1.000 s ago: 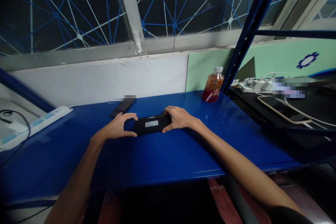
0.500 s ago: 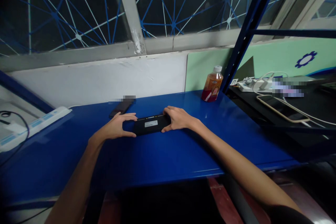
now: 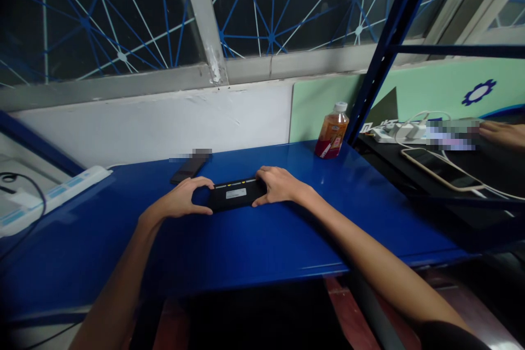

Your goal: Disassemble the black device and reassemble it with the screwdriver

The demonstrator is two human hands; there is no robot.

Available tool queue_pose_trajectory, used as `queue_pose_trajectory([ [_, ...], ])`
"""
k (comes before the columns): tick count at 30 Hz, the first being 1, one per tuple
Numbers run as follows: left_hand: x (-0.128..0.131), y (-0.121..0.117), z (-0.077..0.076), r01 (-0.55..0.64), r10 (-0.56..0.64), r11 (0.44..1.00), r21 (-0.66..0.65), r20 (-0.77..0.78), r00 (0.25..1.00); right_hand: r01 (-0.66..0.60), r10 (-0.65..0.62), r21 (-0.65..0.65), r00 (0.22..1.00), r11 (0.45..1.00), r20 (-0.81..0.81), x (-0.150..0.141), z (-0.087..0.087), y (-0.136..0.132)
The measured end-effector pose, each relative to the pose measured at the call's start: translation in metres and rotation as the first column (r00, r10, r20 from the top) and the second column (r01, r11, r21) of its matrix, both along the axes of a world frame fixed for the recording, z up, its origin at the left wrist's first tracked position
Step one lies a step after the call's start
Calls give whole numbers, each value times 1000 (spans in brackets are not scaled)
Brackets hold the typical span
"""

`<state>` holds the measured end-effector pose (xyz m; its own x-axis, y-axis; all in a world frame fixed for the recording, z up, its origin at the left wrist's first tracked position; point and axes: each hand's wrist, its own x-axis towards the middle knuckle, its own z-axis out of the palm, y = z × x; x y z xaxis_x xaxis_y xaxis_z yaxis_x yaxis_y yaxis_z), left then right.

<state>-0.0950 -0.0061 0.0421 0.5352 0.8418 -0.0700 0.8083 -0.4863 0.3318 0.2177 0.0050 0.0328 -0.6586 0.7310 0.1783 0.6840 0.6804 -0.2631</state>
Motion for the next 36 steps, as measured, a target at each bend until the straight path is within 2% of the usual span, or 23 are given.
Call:
queue_pose_trajectory([
  [15, 0, 0, -1, 10, -10, 1000, -2, 7, 1000, -1, -2, -62, 998, 998, -58, 1, -4, 4],
  [36, 3, -1, 2, -22, 20, 1000, 19, 67, 998, -8, 6, -30, 996, 1000, -93, 2, -5, 5],
])
